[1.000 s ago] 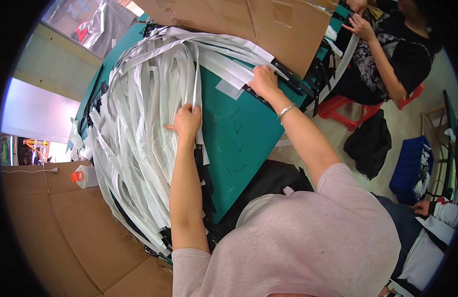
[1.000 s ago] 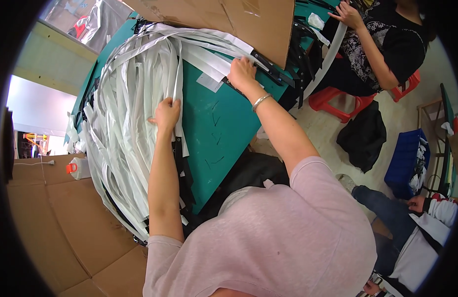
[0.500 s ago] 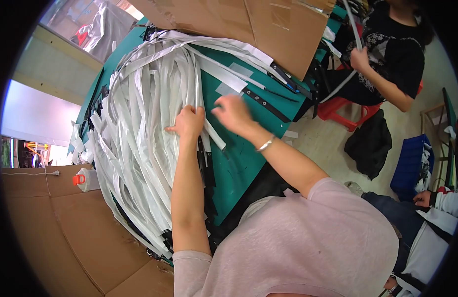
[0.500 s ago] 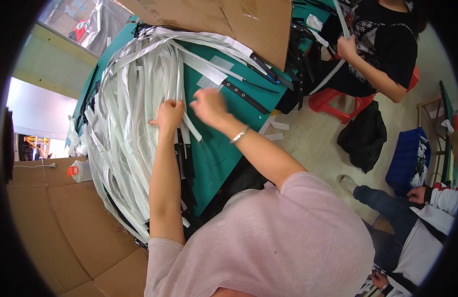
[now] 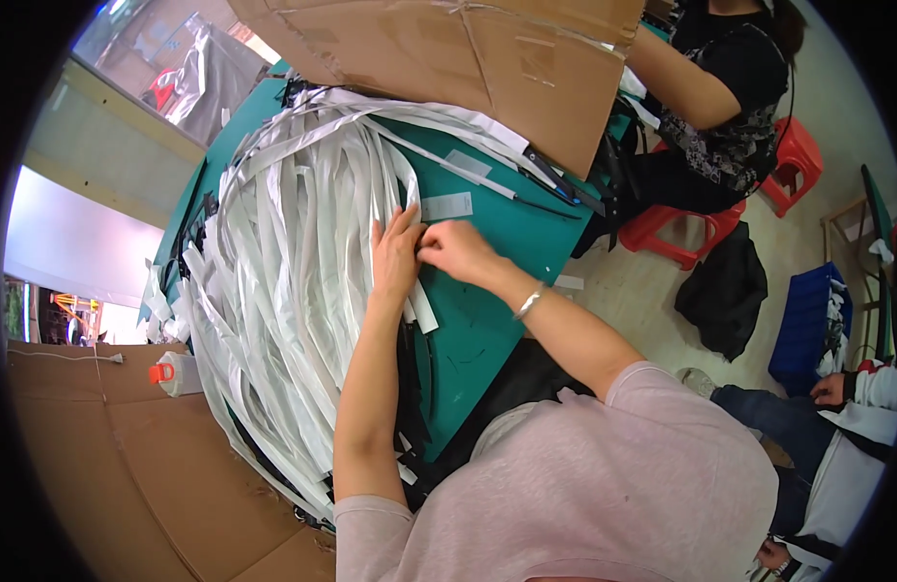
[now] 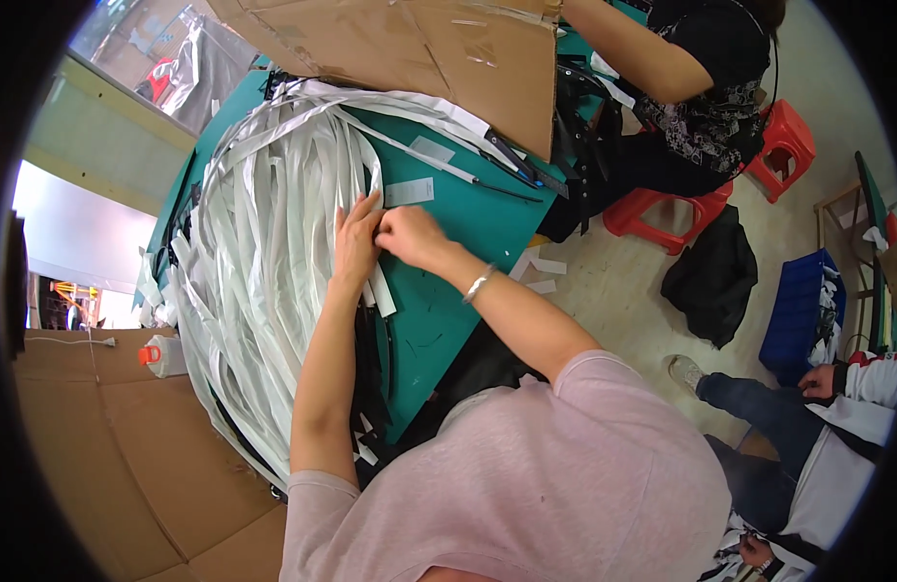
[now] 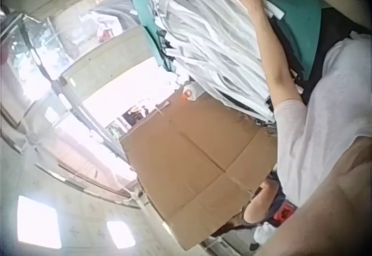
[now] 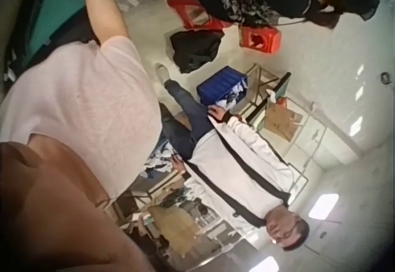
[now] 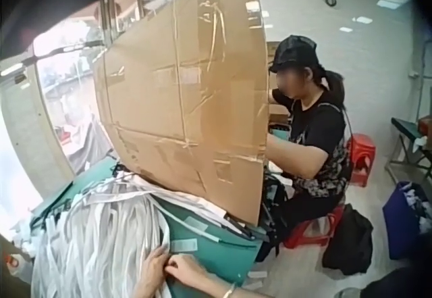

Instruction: Organizing white belts with black straps on a factory workbench.

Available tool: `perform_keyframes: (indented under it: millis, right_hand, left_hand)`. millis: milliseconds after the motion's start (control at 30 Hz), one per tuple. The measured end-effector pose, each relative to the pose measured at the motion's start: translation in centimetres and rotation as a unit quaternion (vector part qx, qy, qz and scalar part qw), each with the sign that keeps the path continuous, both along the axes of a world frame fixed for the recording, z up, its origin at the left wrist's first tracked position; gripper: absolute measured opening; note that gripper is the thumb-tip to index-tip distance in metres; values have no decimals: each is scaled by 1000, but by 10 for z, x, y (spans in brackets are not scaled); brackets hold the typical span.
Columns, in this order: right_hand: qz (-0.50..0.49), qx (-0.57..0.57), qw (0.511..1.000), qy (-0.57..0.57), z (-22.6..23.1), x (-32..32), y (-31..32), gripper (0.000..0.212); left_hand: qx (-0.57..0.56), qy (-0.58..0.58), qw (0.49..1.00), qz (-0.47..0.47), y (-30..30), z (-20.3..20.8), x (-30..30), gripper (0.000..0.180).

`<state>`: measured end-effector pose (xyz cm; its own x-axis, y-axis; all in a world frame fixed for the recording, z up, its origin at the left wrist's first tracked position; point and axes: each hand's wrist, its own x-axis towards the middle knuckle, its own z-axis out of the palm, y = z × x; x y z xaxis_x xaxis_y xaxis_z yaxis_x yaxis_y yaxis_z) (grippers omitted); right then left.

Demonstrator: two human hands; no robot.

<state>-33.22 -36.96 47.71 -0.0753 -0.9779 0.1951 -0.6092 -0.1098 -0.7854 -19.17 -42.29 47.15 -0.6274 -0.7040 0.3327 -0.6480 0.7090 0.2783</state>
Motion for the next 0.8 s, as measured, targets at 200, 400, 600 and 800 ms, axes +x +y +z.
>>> perform_keyframes:
  millis: [200, 400, 600, 800]
  right_hand:
    - [-217, -117, 948, 202, -9, -85, -16, 8]
    - [90, -62, 994, 2, -12, 10, 7, 6]
    - [-183, -120, 967, 127, 5, -63, -11, 19]
    - [-198, -93, 928, 302, -20, -143, -45, 12]
  left_hand:
    - [-17, 115, 993, 5, 1, -8, 10, 25]
    - [-45, -16, 999, -23, 14, 12, 15, 66]
    - [60, -44, 997, 22, 18, 24, 34, 44]
    - [-90, -28, 995, -16, 24, 22, 34, 39]
